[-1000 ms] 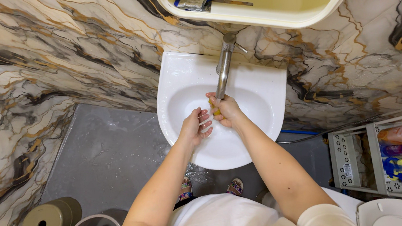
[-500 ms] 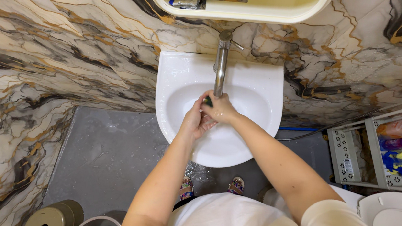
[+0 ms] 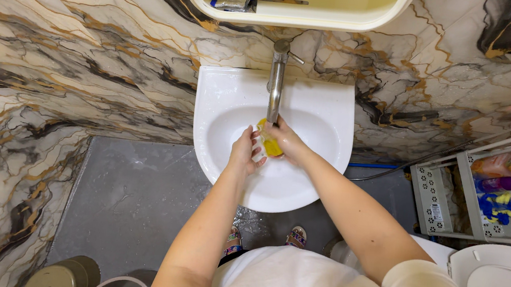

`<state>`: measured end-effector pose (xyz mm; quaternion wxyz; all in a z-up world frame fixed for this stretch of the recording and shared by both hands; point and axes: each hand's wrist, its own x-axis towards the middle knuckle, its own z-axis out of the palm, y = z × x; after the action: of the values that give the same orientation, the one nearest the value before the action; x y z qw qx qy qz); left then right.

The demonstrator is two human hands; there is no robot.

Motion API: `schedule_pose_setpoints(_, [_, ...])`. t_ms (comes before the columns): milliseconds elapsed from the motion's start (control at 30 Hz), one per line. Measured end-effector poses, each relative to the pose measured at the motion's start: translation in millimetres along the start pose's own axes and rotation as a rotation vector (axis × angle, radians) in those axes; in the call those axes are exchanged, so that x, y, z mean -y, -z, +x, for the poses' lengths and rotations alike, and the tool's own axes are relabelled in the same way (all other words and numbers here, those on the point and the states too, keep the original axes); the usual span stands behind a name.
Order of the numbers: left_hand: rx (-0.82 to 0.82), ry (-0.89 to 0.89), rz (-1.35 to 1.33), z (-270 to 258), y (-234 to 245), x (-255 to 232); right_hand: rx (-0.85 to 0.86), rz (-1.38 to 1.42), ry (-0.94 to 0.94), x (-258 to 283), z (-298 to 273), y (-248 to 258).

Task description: The person cleans a bathroom sink by spraying a cleaning agent, scrubbing the basin and faucet with a sponge, and rinsing the surfaces using a bidet sprayer.

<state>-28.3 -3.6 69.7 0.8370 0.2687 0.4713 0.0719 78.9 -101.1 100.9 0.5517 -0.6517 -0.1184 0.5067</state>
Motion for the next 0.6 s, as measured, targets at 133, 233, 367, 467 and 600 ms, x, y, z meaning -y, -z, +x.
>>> schedule_pose_setpoints(133, [0.065, 0.112, -0.174, 4.8, 3.2, 5.5, 0.115, 0.641, -0.250, 4.7, 7.8, 1.8])
schedule_pose_setpoints(233, [0.111, 0.171, -0.273, 9.5, 1.4, 10.9, 0.132, 0.672, -0.135, -17.6, 37.1, 0.2])
schedule_pose_setpoints(367, [0.266, 0.155, -0.384, 33.1, 7.3, 24.6, 0.164, 0.430, -0.085, -9.9, 38.1, -0.1])
schedule_pose_setpoints(467, [0.306, 0.076, -0.385, 77.3, 20.0, 43.0, 0.047, 0.277, -0.104, 10.9, 17.5, -15.0])
schedule_pose_setpoints(600, [0.359, 0.024, -0.372, 106.5, 23.4, 50.6, -0.061, 0.257, -0.084, 13.2, 16.1, -23.0])
